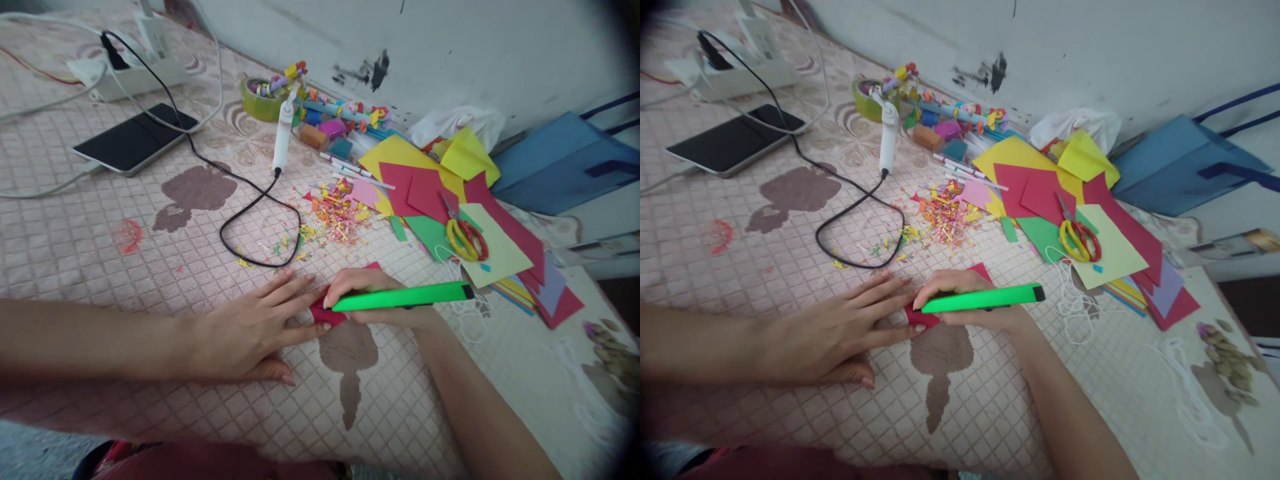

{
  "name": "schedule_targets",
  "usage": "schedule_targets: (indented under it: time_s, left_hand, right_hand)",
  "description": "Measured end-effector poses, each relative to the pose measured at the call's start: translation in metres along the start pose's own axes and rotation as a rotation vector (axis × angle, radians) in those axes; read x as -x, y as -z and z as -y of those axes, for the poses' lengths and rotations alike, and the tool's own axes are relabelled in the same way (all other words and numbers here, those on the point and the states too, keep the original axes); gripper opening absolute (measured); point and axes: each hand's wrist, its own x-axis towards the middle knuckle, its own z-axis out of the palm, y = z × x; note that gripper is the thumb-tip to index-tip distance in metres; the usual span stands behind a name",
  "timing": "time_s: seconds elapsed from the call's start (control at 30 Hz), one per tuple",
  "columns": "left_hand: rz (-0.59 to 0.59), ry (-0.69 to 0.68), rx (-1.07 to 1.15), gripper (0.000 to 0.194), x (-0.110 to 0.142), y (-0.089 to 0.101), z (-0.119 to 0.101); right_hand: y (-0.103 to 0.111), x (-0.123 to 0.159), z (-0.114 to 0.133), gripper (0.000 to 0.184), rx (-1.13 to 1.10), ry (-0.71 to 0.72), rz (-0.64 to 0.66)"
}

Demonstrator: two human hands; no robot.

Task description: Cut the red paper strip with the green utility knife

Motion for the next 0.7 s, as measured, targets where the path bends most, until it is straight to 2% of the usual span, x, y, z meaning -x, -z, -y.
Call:
schedule_targets:
  time_s: [0.17, 0.43, 0.7]
  left_hand:
    - [0.028, 0.022, -0.015, 0.061, -0.0024, -0.0008, -0.0008]
    - [-0.009, 0.02, -0.033, 0.061, -0.0001, -0.003, -0.0008]
    - [0.031, 0.03, -0.025, 0.059, -0.0017, -0.0006, -0.0021]
  right_hand:
    - [-0.0005, -0.0015, 0.0035, 0.026, -0.007, -0.012, -0.004]
    - [0.0002, 0.0012, -0.0008, 0.026, 0.007, -0.026, 0.004]
    - [0.0002, -0.0014, 0.0035, 0.029, -0.003, -0.009, 0.012]
